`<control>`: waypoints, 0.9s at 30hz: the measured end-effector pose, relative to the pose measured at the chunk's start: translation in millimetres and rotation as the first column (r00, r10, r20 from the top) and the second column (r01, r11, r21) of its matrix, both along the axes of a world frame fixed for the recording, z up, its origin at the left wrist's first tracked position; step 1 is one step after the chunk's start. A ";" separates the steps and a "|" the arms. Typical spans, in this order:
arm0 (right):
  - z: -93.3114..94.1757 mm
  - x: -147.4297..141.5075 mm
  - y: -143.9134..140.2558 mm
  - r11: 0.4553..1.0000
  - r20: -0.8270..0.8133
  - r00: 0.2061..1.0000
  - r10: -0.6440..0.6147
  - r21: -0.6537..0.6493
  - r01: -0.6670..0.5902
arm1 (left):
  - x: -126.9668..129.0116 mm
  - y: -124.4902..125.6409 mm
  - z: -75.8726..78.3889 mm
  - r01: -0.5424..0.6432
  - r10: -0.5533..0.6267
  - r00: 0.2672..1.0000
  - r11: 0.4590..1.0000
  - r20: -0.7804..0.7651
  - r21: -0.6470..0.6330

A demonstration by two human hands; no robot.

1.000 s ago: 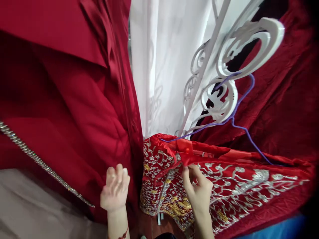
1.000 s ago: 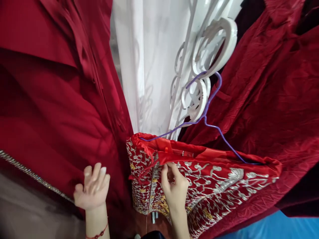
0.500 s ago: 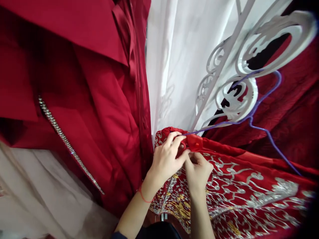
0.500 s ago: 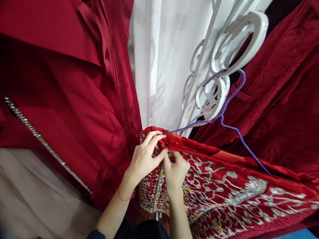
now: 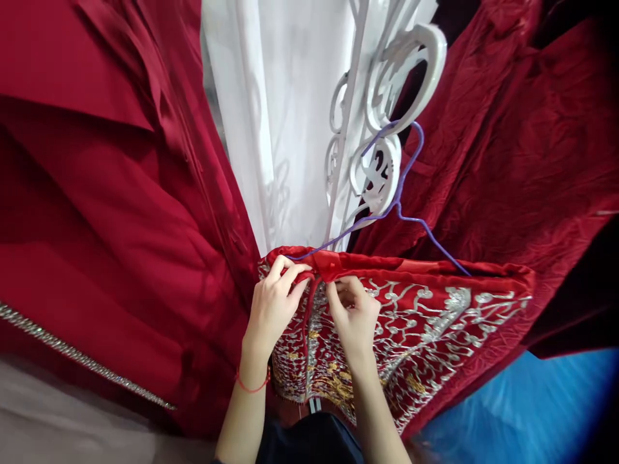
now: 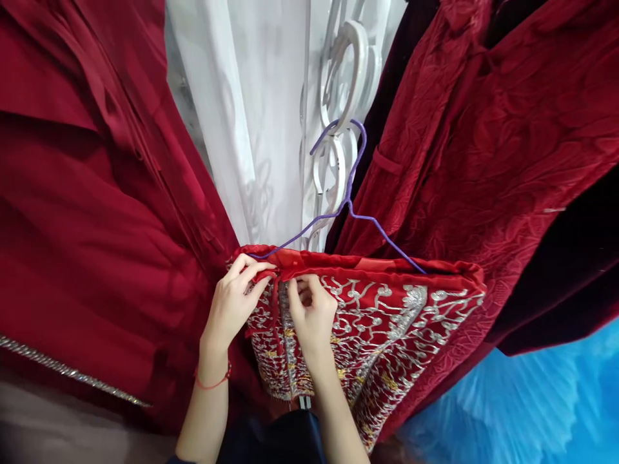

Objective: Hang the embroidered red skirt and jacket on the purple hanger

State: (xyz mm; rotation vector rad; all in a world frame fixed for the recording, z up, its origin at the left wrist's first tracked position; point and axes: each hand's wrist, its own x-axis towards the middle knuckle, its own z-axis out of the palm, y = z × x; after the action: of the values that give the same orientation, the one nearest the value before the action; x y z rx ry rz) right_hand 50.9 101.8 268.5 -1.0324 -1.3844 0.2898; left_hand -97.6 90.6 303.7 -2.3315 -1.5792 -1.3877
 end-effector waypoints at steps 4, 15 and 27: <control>9.3 1.5 -9.1 0.993 0.000 0.994 0.110 -0.050 -0.110 | 7.9 -1.7 -2.2 0.017 -0.018 1.000 1.000 -0.018 -0.016; -5.5 -12.6 -48.5 0.995 -0.021 0.999 -0.035 -0.094 0.033 | 23.6 -44.0 -10.6 0.028 -0.027 0.998 1.000 0.057 -0.011; -28.4 -8.8 -49.3 0.952 -0.022 0.982 0.190 -0.241 -0.189 | 26.6 -43.1 -12.0 0.001 -0.039 0.985 0.976 0.167 0.219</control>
State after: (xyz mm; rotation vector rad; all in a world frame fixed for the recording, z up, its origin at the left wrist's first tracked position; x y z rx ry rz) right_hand 42.1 52.6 240.1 -1.0985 -1.4778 0.6128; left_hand -70.9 47.5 291.8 -2.1594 -1.3587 -1.7096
